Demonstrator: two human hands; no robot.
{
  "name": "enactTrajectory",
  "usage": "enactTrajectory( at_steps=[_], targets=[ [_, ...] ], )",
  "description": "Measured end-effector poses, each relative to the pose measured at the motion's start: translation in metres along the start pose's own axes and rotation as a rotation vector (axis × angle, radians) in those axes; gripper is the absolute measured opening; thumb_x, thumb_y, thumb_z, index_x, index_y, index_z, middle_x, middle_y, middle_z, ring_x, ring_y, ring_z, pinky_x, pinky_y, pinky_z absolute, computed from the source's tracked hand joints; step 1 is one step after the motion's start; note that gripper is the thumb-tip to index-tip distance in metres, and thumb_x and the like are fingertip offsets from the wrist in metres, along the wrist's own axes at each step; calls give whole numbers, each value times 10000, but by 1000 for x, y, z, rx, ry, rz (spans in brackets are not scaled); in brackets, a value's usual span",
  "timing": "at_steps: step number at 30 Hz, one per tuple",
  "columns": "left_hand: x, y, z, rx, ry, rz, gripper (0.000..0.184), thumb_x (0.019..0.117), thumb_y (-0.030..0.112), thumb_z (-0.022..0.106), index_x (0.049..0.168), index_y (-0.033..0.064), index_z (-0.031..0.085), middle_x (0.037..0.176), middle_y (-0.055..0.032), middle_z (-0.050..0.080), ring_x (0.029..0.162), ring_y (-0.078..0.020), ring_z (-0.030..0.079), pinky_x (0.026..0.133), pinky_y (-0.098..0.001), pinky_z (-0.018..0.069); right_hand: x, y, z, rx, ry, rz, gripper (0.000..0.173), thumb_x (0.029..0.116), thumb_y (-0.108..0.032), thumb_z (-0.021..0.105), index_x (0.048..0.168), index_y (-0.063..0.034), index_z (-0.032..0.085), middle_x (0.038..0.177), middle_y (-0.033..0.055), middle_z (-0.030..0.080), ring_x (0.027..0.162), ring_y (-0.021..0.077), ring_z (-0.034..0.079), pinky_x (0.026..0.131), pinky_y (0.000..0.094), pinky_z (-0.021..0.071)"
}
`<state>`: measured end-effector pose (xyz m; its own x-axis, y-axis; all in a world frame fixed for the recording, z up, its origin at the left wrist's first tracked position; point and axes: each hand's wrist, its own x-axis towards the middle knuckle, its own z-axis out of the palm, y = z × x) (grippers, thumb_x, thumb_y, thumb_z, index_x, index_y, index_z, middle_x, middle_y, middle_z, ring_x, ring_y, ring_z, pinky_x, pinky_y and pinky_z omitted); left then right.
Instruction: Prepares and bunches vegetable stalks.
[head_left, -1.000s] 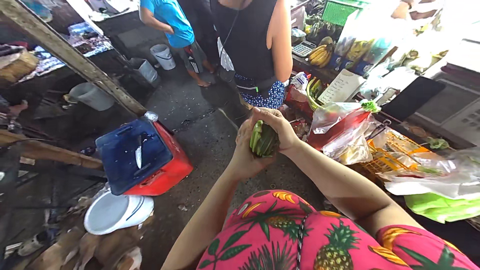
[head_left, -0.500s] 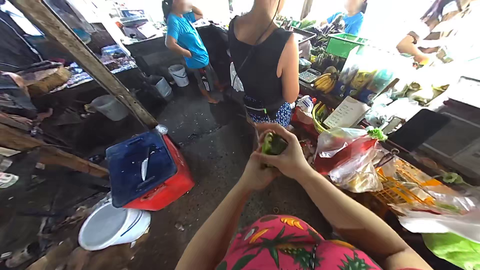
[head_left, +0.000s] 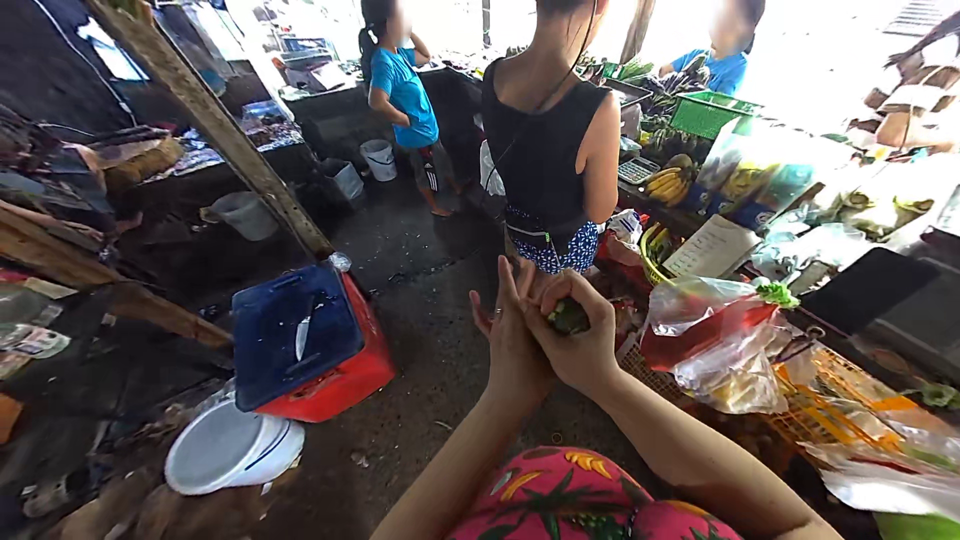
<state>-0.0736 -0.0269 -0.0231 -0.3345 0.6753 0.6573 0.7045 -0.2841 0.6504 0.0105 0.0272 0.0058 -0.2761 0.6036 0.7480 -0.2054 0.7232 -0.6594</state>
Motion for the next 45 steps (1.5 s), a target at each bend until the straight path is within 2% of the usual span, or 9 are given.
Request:
enactTrajectory(
  at_steps=[3,10,15,20,25,34,37,40,45],
  targets=[
    [-1,-2,-7,-250,-61,0,831,765,234,810,1391,-138,408,1118,-137,708,1062,-77,683,995,-279,542,-2,-12,1,52,-58,-25,125,810,-12,750,852,-51,640,851,36,668,862,89,657,781,231,564],
    [-2,-12,-6,-435,-100,11,802,770,193,816,1360,-158,401,1154,-151,662,1097,-59,647,1012,-243,522,6,-6,-1,33,-201,98,142,827,-90,748,914,-63,639,879,18,654,831,69,643,740,235,562],
    [8,-17,-23,-526,-211,-252,662,808,83,771,1384,-35,467,1082,-63,688,960,-65,685,883,-268,592,31,0,-36,-126,-580,238,710,965,-556,560,1494,-88,491,1572,68,453,1449,183,421,1170,464,404],
    [8,-17,-35,-687,-269,-377,288,828,35,758,1091,11,641,889,-31,719,817,-122,718,781,-315,625,30,6,-45,-345,-466,49,242,1048,-102,493,1095,-60,727,1055,32,702,836,42,666,742,229,585],
    [8,-24,-38,-952,-225,-531,547,840,37,728,1358,33,551,881,-41,682,791,-151,702,779,-336,623,10,19,-38,-384,-334,30,185,1011,-199,624,1015,-76,762,1063,55,609,967,99,606,842,259,547],
    [12,-38,-41,-1145,-214,-523,160,871,54,699,975,131,605,861,-4,630,796,-122,655,771,-312,596,-48,45,-33,456,-677,657,661,1017,-437,587,1473,9,411,1297,42,644,1170,85,628,1049,301,511],
    [17,-43,-44,-1161,-162,-565,159,892,23,636,996,135,591,862,-19,632,778,-148,669,757,-336,611,-61,52,-35,591,-716,833,345,1067,-248,522,1358,-63,525,925,-20,673,802,89,671,788,284,593],
    [21,-49,-48,-998,-131,-501,197,882,-26,662,1015,98,587,850,-35,643,749,-160,671,733,-341,615,-51,46,-43,299,-820,929,308,1119,-259,392,1302,-104,585,738,-84,467,555,10,424,514,181,391],
    [27,-57,-51,-566,-342,-333,218,815,-30,746,992,48,645,804,-16,669,707,-108,666,657,-290,596,-2,22,-59,-493,-988,444,338,1105,-214,416,1148,-27,695,1013,121,707,961,230,674,903,467,532]
  ],
)
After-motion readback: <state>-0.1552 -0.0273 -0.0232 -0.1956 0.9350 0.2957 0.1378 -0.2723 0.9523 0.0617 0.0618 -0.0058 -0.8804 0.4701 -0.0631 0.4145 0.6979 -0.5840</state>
